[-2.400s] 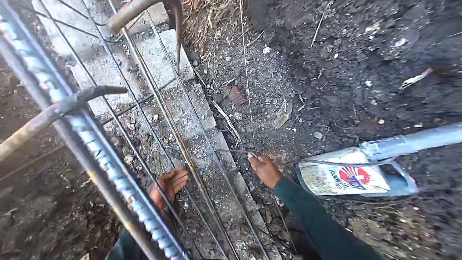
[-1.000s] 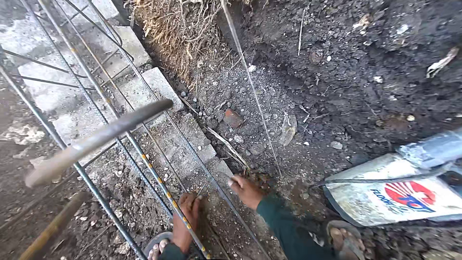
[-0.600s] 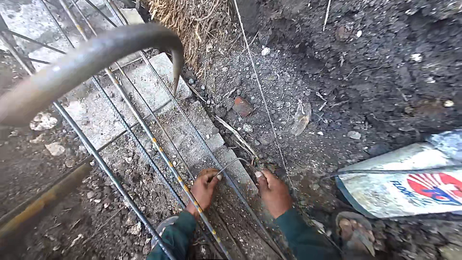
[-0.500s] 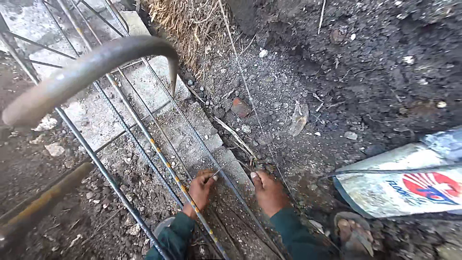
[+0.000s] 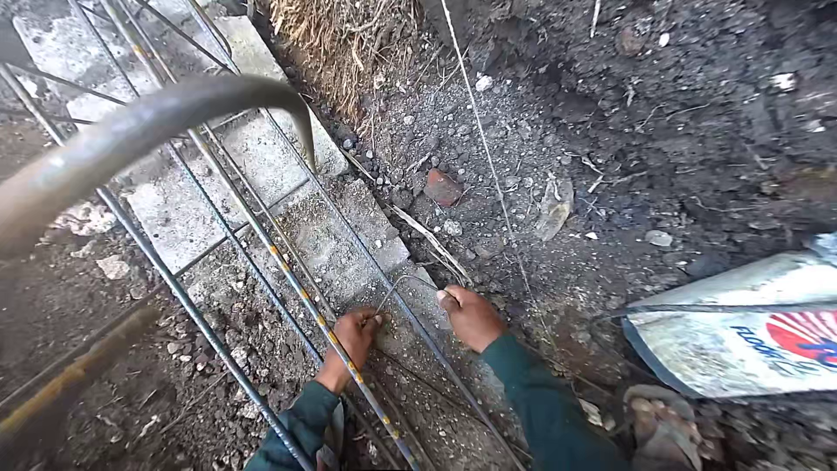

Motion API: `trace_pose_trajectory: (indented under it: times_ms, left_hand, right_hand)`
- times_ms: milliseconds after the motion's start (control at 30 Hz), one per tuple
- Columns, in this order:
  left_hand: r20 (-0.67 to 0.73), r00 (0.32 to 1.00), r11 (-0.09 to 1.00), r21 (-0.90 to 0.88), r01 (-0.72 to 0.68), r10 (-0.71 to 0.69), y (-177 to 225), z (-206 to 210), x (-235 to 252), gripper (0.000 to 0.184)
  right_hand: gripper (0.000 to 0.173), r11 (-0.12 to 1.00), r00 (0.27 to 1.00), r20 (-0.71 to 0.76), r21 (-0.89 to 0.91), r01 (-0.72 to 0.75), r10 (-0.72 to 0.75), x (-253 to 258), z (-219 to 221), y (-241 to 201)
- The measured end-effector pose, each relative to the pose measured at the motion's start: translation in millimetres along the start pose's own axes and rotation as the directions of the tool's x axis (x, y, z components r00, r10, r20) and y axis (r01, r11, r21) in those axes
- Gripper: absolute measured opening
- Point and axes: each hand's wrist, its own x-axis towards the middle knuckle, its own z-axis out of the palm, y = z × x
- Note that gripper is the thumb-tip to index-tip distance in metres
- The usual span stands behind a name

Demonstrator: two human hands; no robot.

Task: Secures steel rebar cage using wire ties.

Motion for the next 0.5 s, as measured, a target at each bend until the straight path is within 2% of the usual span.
trace_pose_trajectory:
  times_ms: [133,267,400,500]
  left_hand:
    - [0.128,0.992,0.998,0.068,-0.011,0.003,10.6,-5.3,7.9,0.028]
    - [0.277,0.961,1.000,-0.010,0.020,-0.016,22.4,-12.9,23.6,0.027]
    - [0.273,0.962,0.998,-0.054,0.026,-0.010,31.0,-10.6,25.8,0.025]
    - [0.238,0.970,0.993,-0.120,-0.009,0.037,24.2,-7.8,25.1,0.023]
  right_hand:
    - [0.039,1.000,1.000,-0.023,0.007,-0.004,0.004,-4.5,-9.1,6.7]
    - [0.038,0.999,1.000,-0.012,0.043,-0.014,0.015,-1.1,-22.0,10.0]
    - [0.034,0.999,0.992,-0.125,0.043,0.009,-0.003,-5.0,-26.3,7.1]
    - [0.034,1.000,0.992,-0.129,-0.001,0.011,-0.011,-13.1,-27.1,3.0]
